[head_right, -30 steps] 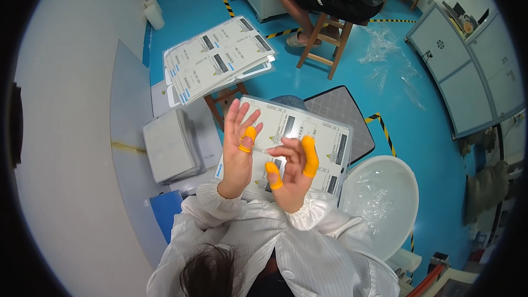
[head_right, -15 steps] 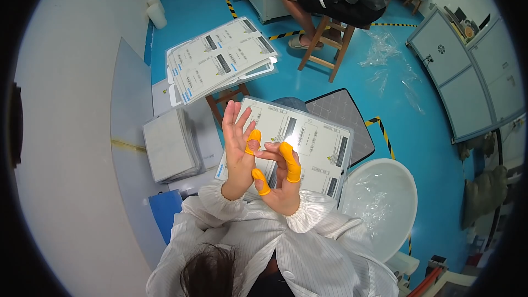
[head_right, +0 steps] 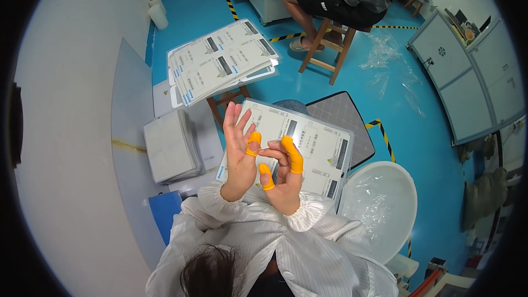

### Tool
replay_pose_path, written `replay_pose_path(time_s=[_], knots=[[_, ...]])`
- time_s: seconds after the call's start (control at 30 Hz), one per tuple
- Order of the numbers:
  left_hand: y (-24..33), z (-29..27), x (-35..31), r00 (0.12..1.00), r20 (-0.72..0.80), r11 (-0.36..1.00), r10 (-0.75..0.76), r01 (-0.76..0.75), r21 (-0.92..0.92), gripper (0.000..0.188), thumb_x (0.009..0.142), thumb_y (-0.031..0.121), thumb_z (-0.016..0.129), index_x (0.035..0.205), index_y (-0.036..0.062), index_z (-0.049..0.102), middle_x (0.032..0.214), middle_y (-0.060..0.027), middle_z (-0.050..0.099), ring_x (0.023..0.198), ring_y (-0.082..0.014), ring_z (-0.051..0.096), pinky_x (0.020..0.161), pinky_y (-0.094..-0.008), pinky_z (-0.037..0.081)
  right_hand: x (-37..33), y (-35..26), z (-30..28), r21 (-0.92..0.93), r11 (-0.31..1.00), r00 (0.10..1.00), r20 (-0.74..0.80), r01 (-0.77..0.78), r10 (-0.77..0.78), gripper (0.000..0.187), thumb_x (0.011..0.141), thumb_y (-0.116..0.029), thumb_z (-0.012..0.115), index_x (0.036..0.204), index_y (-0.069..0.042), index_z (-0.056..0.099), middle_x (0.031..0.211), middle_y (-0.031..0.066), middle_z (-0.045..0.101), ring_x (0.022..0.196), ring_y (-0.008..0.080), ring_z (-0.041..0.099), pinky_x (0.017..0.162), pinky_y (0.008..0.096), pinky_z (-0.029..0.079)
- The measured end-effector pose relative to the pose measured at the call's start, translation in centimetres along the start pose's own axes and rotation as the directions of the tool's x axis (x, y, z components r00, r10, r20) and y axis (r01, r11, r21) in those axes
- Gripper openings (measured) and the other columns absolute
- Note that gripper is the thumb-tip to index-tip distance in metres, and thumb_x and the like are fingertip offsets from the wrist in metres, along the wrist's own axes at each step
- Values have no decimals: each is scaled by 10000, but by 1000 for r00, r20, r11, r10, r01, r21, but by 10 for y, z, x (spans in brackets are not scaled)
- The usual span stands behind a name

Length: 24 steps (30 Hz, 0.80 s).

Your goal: The recorder is sorting printed labels and placing them into clear plastic protective bags.

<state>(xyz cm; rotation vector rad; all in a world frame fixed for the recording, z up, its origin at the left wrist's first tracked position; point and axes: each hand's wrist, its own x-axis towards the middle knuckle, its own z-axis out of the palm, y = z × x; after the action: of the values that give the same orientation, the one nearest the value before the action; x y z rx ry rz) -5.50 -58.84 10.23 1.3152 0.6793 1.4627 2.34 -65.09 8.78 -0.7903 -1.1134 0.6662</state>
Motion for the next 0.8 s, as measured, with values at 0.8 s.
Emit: replay_pose_path(time_s=[0.8], knots=[[2,-1,6,999,4,999,-39,39,10,705,839,92,499,1409,102,85,1432,-167,142,1305,-305,233,1047,-461,205,2,5,3,-100,993,998,14,70,-69,629,792,-6,585,1334,-37,267,1158,135,446,997,209,556,911,320,397]])
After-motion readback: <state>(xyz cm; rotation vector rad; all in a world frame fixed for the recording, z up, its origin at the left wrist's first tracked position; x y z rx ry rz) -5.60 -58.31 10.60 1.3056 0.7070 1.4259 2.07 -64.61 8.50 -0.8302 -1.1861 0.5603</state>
